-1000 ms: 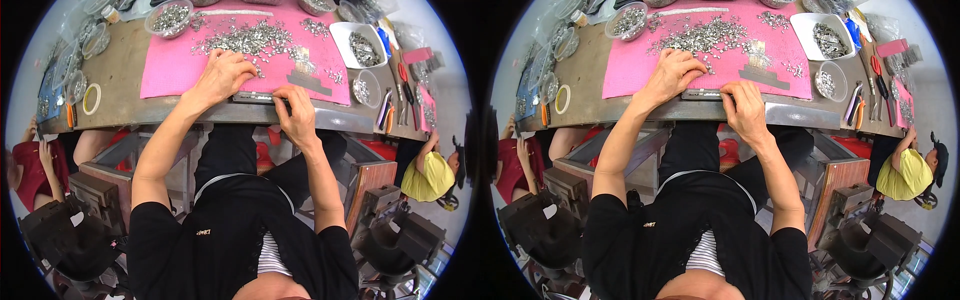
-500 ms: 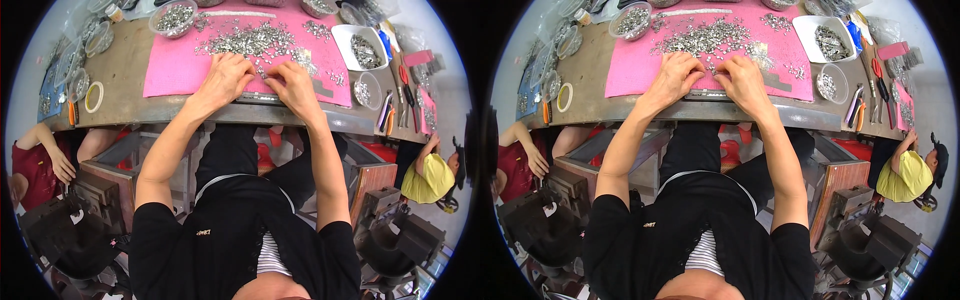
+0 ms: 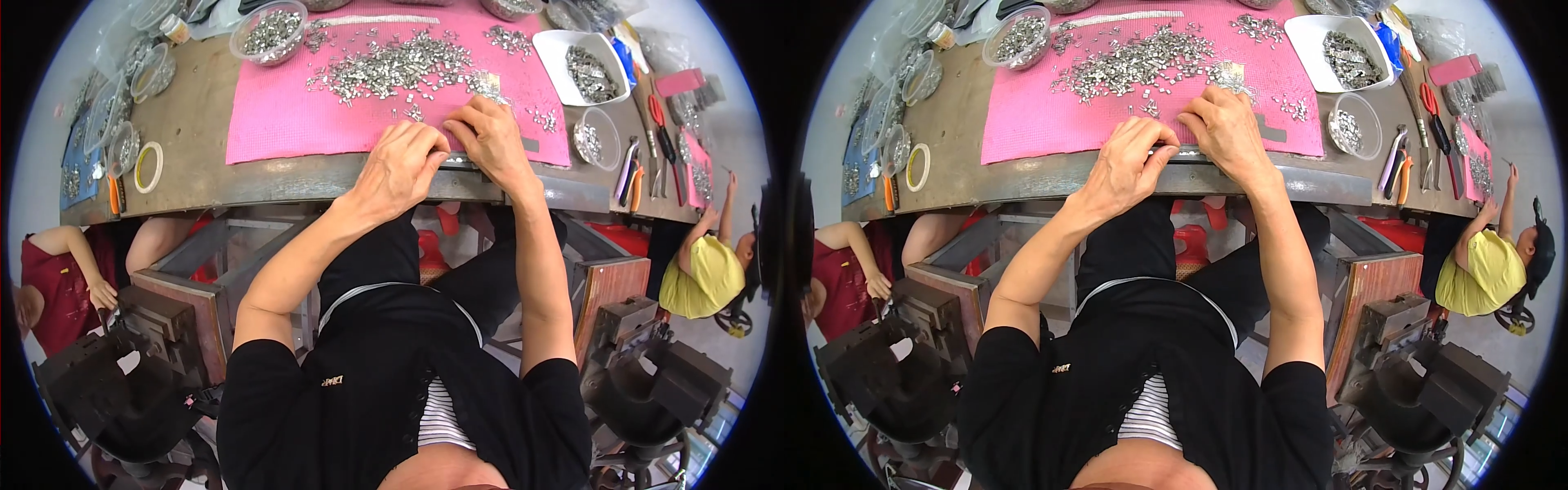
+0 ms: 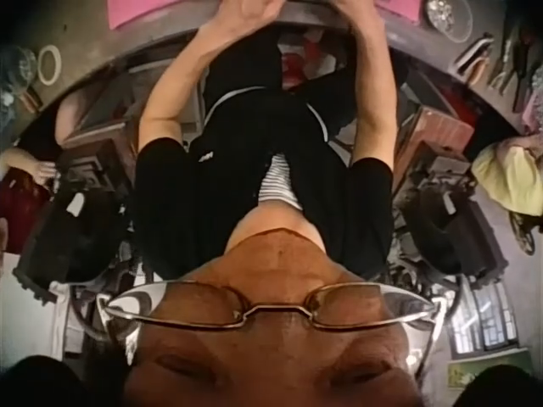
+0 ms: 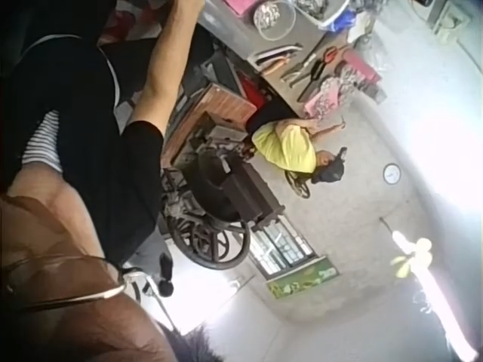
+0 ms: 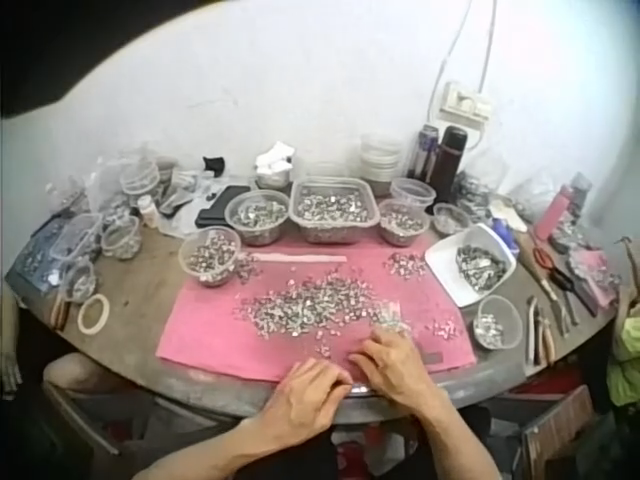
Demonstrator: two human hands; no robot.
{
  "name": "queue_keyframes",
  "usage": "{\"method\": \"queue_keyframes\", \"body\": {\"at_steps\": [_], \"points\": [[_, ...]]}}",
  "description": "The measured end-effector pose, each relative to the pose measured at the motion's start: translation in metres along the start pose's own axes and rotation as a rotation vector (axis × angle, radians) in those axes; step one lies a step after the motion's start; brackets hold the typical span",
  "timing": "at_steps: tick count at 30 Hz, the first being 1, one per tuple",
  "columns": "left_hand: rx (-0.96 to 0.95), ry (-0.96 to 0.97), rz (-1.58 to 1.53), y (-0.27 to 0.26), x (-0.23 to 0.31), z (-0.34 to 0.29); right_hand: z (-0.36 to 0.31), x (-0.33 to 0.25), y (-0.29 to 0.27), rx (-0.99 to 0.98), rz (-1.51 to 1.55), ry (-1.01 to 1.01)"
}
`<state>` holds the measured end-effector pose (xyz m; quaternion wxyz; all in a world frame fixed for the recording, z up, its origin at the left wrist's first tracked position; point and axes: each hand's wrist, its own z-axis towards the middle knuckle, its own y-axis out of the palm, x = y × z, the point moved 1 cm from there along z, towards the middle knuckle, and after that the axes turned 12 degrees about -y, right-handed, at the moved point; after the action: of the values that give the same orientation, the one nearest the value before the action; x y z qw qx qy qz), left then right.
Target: Placing small metal components into a specialized jig and then using a manual wheel-operated press to finish the assembly.
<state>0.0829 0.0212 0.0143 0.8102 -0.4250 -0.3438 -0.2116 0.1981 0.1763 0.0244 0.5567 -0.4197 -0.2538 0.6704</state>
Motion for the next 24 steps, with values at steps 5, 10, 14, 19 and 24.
{"method": "queue_keyframes", "body": {"at_steps": [5,10,14,19,24], "points": [[0.0,0.017,0.029,0.002,0.001,-0.001,-0.001,0.0,0.003,0.032,0.071,-0.011],[0.054,0.087,0.105,0.004,0.002,-0.002,-0.002,0.001,0.0,0.022,0.075,-0.036],[0.068,0.133,0.163,0.005,0.007,-0.003,-0.008,-0.001,-0.003,0.04,0.066,0.032],[0.093,0.192,0.225,0.002,-0.004,-0.01,-0.024,-0.024,-0.015,0.163,0.377,0.313],[0.148,0.223,0.23,0.008,-0.012,-0.019,-0.042,-0.039,-0.004,0.229,0.424,0.262]]}}
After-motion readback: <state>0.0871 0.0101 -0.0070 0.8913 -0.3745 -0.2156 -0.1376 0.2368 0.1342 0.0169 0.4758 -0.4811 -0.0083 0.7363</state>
